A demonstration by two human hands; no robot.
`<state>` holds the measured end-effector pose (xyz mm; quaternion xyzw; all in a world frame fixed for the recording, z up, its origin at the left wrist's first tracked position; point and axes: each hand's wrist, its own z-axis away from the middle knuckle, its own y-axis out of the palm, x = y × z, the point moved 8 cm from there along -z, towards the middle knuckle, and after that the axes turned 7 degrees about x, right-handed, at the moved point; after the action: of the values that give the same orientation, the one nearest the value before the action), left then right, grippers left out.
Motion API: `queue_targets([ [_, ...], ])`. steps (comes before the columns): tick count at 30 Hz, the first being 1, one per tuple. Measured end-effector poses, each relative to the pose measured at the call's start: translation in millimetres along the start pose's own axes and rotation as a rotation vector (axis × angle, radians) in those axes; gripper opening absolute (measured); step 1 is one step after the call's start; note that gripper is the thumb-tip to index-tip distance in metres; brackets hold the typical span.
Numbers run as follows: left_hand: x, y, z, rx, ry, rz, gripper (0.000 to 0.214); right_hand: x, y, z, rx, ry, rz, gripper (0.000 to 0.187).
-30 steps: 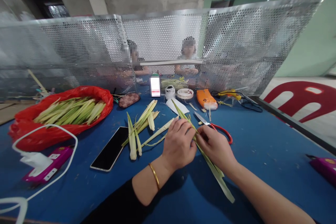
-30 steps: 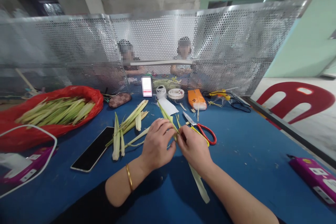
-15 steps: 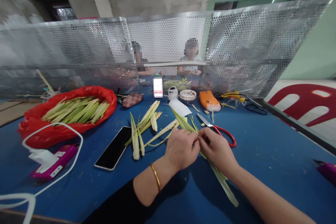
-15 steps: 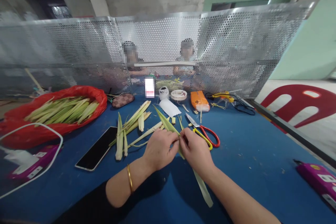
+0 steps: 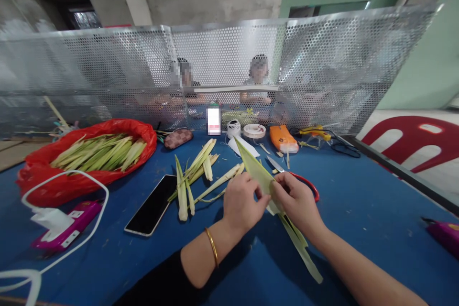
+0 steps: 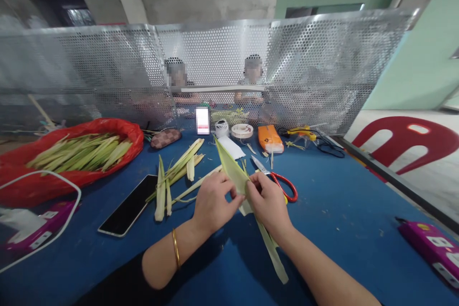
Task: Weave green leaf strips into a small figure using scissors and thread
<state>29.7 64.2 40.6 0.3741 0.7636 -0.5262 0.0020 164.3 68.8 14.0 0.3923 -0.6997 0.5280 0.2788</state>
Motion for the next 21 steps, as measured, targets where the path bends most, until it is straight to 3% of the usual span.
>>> queue_targets([
  [4,35.4,17.9,6.8,0.026,-0.448,0.416,0.03,1.8,-3.0,2.2,-0.071,-0.002,-0.071,0.017],
  [7,35.7,49.5,14.1,0.239,-0.656,0.926,0.028,-2.5,-3.4,1.2,-0.095,0.016,-0.138,0.016],
  [9,27.0,61.2,15.7,0.354,-0.678,1.142,0.023,-7.9,0.7,-1.9,-0.051,0.031,-0.204,0.016],
  [10,26.8,61.4,14.8,0.348,-0.668,1.175,0.021,-10.2,3.8,-3.7,-0.013,0.035,-0.237,0.015],
  [14,43.8,42.9,6.8,0.079,-0.551,1.034,0.014,-15.9,18.0,-7.8,0.162,0.077,-0.288,0.012],
  [16,50.0,38.2,5.8,0.009,-0.523,0.967,0.015,-17.1,22.8,-6.8,0.21,0.121,-0.305,0.014],
  [21,45.4,47.5,8.3,0.112,-0.608,1.042,0.02,-13.4,21.6,-5.2,0.209,0.161,-0.419,0.02],
])
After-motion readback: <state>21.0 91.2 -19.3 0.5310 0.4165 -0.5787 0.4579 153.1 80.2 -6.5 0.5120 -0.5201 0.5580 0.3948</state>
